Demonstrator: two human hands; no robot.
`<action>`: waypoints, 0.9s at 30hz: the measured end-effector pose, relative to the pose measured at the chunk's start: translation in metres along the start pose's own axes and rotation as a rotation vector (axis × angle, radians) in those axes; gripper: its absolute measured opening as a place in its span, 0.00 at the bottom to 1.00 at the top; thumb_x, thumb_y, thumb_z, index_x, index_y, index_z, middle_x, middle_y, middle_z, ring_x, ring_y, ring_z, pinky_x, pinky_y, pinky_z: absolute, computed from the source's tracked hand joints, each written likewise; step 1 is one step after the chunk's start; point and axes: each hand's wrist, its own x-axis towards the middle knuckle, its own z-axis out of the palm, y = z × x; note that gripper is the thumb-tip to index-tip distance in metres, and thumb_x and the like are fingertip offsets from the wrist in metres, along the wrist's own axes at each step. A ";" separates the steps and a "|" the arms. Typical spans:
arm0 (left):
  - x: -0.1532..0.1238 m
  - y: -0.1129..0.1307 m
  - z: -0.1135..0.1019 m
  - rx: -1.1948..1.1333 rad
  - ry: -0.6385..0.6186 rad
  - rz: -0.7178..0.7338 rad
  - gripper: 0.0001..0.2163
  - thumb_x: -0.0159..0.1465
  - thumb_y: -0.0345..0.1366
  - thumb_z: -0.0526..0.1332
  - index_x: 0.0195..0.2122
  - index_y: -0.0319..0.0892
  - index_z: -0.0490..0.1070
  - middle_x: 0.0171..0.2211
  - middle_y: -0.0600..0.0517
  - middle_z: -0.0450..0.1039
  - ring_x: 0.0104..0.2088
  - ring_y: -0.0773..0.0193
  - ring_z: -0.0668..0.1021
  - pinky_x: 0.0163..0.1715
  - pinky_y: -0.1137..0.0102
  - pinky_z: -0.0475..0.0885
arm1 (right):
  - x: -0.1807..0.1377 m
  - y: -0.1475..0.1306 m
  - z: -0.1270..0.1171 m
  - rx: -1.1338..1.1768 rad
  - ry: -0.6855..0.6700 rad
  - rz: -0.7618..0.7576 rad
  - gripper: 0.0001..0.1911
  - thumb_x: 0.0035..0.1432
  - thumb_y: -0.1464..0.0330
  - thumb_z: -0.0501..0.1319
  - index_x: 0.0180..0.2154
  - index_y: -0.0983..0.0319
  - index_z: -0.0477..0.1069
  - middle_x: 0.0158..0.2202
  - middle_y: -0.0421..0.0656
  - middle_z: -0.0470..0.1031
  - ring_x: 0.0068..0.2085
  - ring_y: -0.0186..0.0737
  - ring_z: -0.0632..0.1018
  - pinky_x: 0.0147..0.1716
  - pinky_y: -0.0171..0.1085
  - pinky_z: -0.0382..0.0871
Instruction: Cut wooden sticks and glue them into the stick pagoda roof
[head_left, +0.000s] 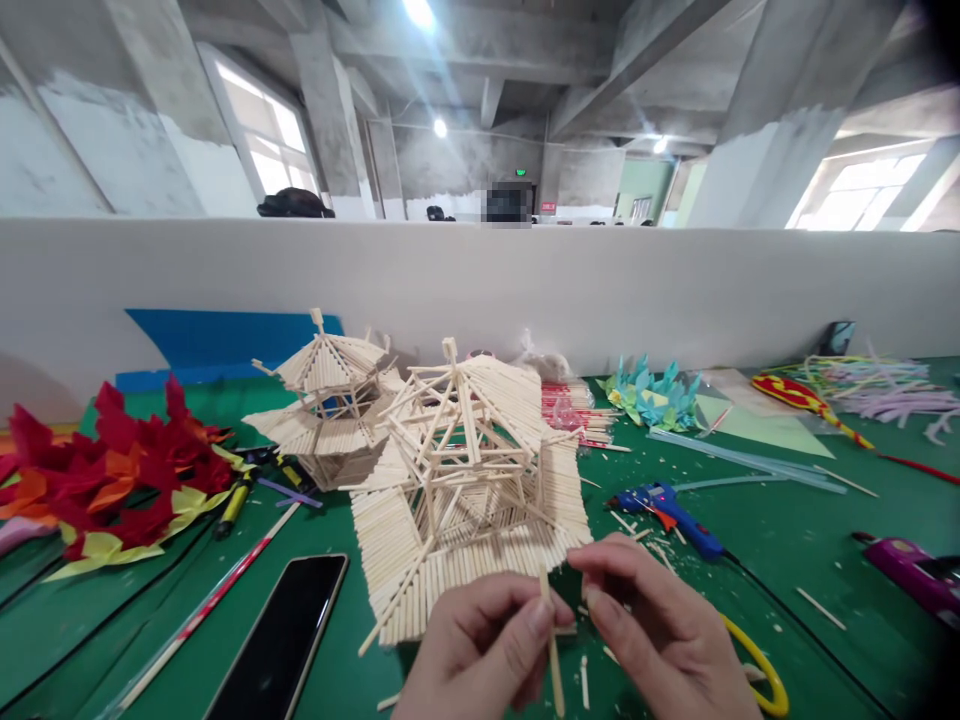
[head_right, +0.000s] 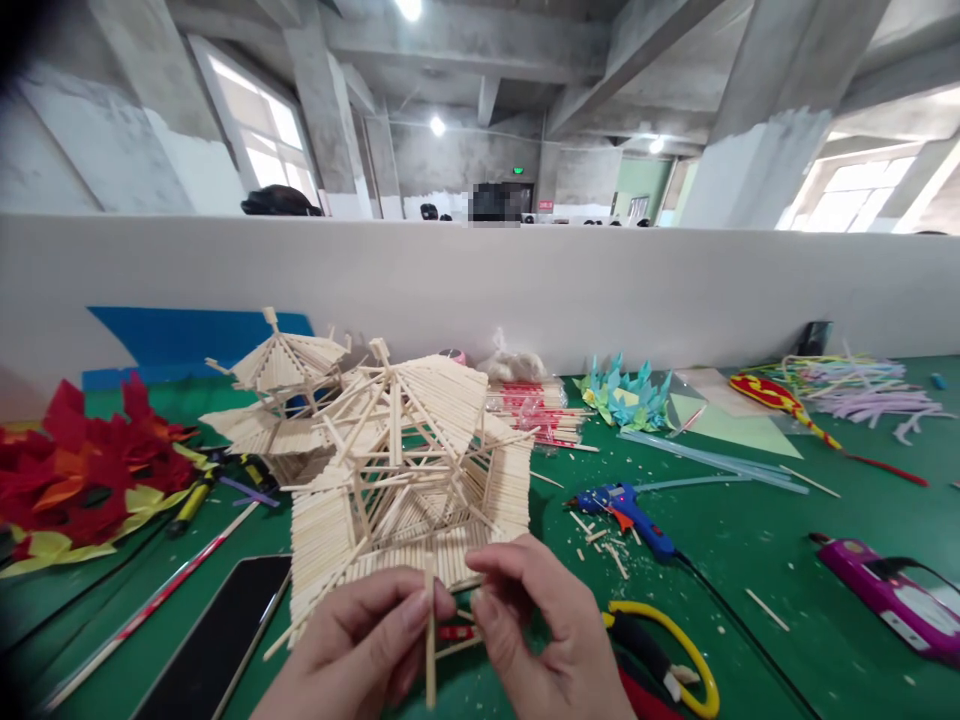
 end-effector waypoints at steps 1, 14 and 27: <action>0.004 0.003 0.000 0.004 0.023 0.021 0.14 0.48 0.47 0.65 0.24 0.39 0.75 0.12 0.59 0.58 0.15 0.76 0.59 0.16 0.78 0.50 | 0.002 0.001 0.000 -0.015 0.003 0.002 0.09 0.55 0.70 0.57 0.39 0.54 0.69 0.28 0.38 0.71 0.28 0.33 0.74 0.24 0.27 0.67; 0.016 0.018 -0.002 -0.077 0.188 0.017 0.12 0.45 0.44 0.68 0.24 0.39 0.75 0.15 0.59 0.62 0.17 0.76 0.61 0.19 0.79 0.59 | 0.024 -0.002 0.026 -0.042 -0.192 0.124 0.09 0.52 0.69 0.54 0.23 0.63 0.70 0.20 0.39 0.71 0.19 0.29 0.66 0.18 0.28 0.58; -0.002 0.026 -0.026 0.002 0.285 0.061 0.08 0.45 0.40 0.69 0.23 0.42 0.76 0.17 0.55 0.71 0.20 0.73 0.69 0.19 0.81 0.65 | 0.029 0.085 -0.084 -0.735 0.128 0.508 0.12 0.57 0.64 0.52 0.39 0.63 0.66 0.33 0.44 0.72 0.34 0.40 0.73 0.33 0.37 0.67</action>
